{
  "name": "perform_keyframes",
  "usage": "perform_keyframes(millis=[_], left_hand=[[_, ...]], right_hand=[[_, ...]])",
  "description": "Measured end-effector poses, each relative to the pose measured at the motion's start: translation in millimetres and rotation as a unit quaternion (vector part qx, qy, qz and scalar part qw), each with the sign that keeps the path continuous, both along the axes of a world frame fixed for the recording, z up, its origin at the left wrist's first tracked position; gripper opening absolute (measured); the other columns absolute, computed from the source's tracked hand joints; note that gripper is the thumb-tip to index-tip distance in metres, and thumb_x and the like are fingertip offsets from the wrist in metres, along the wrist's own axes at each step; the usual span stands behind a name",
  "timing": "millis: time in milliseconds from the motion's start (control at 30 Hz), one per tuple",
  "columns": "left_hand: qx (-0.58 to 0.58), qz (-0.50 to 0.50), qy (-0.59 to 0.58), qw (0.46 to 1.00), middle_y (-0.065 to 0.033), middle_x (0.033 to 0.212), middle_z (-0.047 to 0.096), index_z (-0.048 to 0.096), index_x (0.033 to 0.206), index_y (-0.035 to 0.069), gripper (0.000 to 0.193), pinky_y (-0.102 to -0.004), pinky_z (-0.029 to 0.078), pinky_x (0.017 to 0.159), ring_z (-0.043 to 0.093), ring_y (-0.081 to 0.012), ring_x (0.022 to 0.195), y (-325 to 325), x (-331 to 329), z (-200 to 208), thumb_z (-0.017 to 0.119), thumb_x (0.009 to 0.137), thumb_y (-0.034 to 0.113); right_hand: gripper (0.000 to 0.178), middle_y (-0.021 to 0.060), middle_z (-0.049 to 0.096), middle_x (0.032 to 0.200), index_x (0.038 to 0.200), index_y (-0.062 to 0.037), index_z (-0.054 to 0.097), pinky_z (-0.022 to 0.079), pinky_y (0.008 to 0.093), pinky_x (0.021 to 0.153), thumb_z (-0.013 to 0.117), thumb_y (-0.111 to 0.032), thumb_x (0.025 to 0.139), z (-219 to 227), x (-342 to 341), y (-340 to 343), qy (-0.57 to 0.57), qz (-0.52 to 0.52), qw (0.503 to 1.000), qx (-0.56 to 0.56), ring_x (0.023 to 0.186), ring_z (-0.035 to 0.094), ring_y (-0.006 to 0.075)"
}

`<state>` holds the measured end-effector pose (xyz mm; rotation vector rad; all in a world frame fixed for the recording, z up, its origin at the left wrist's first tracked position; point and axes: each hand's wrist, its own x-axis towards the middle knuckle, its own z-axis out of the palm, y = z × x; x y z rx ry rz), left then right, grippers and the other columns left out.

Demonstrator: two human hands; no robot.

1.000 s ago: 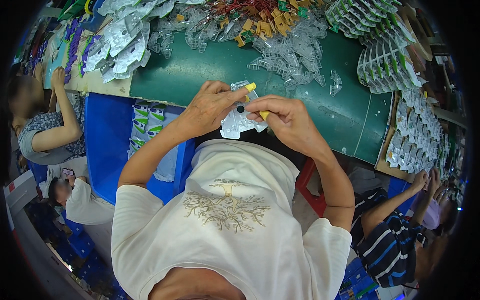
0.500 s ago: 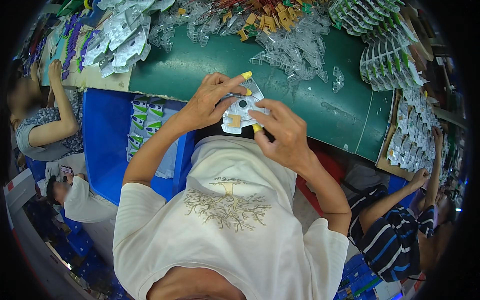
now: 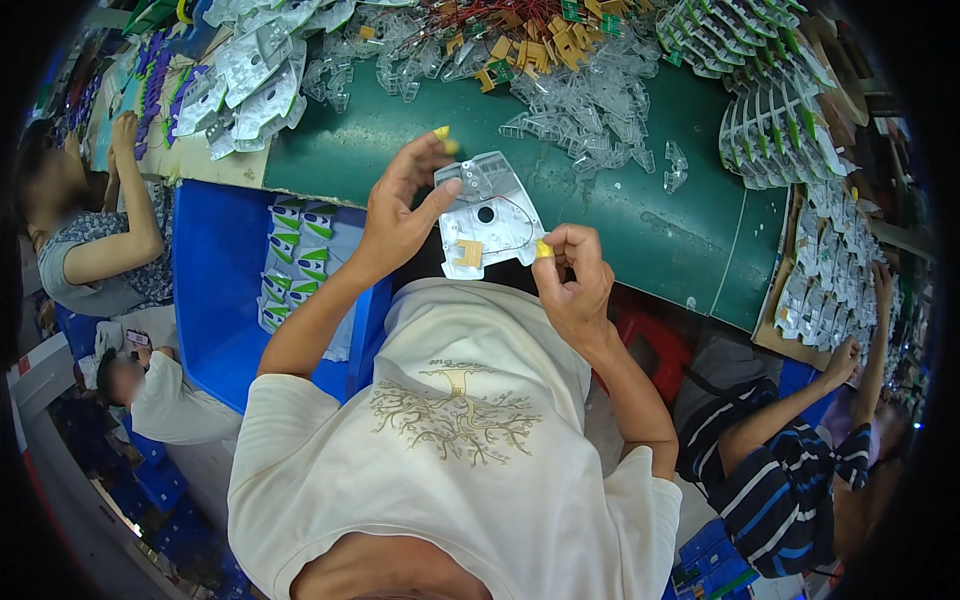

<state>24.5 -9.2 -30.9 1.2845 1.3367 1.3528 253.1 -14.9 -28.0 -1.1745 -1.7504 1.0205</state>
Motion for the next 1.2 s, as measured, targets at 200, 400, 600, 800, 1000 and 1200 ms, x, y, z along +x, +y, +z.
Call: perform_keyframes(millis=[200, 400, 600, 800, 1000, 1200], left_hand=[[-0.231, -0.097, -0.252, 0.935, -0.0078, 0.109, 0.068, 0.062, 0.119, -0.002, 0.029, -0.0259, 0.051, 0.085, 0.063, -0.0103, 0.095, -1.0, 7.2, -2.5, 0.056, 0.100, 0.019], [-0.255, -0.105, -0.262, 0.925, -0.0059, 0.106, 0.068, 0.061, 0.121, -0.002, 0.032, -0.0265, 0.052, 0.083, 0.064, -0.0101, 0.092, 7.6, 16.1, -0.5, 0.054, 0.101, 0.023], [-0.206, -0.104, -0.203, 0.952, -0.0091, 0.111, 0.066, 0.050, 0.136, -0.001, 0.042, -0.0292, 0.053, 0.083, 0.065, -0.0159, 0.096, 8.3, 14.5, -5.1, 0.047, 0.105, 0.026], [-0.176, -0.137, -0.114, 0.968, -0.0118, 0.105, 0.067, 0.056, 0.127, -0.006, 0.036, -0.0268, 0.054, 0.073, 0.066, -0.0166, 0.091, 9.4, 12.1, -11.8, 0.058, 0.099, 0.018], [-0.158, -0.134, -0.112, 0.972, -0.0098, 0.102, 0.068, 0.059, 0.123, -0.005, 0.033, -0.0255, 0.056, 0.066, 0.067, -0.0148, 0.088, 14.1, 14.1, -15.8, 0.061, 0.098, 0.016], [-0.138, -0.135, -0.108, 0.975, -0.0084, 0.099, 0.068, 0.061, 0.121, -0.003, 0.028, -0.0249, 0.056, 0.065, 0.067, -0.0138, 0.086, 10.1, 15.1, -16.3, 0.060, 0.098, 0.013]], right_hand=[[0.022, 0.0025, 0.060, 0.074, 0.099, -0.0018, 0.052, 0.046, 0.0196, 0.054, 0.062, 0.009, 0.083, -0.3, -0.5, -4.3, 0.024, -0.013, 0.999, 0.033, 0.060, 0.056, 0.0045], [0.021, 0.0033, 0.060, 0.075, 0.099, -0.0017, 0.053, 0.048, 0.0201, 0.055, 0.062, 0.009, 0.083, 0.9, 8.7, -4.2, 0.009, -0.028, 0.999, 0.045, 0.060, 0.057, 0.0053], [0.018, 0.0037, 0.064, 0.080, 0.102, 0.0002, 0.055, 0.050, 0.0221, 0.064, 0.062, 0.003, 0.086, -2.3, 30.6, 20.6, 0.097, -0.097, 0.989, -0.053, 0.074, 0.062, 0.0060], [0.015, -0.0015, 0.058, 0.074, 0.101, -0.0049, 0.053, 0.040, 0.0178, 0.051, 0.057, 0.004, 0.090, 82.3, 119.0, 92.9, 0.113, -0.225, 0.964, 0.085, 0.060, 0.052, 0.0022], [0.018, 0.0042, 0.060, 0.075, 0.109, 0.0003, 0.057, 0.038, 0.0208, 0.046, 0.058, -0.006, 0.092, 163.8, 195.0, 206.6, 0.085, -0.236, 0.963, 0.097, 0.052, 0.049, 0.0058], [0.022, 0.0049, 0.064, 0.074, 0.109, 0.0000, 0.059, 0.042, 0.0221, 0.046, 0.062, -0.012, 0.090, 166.1, 203.8, 309.9, 0.031, -0.283, 0.959, 0.016, 0.054, 0.053, 0.0071]])
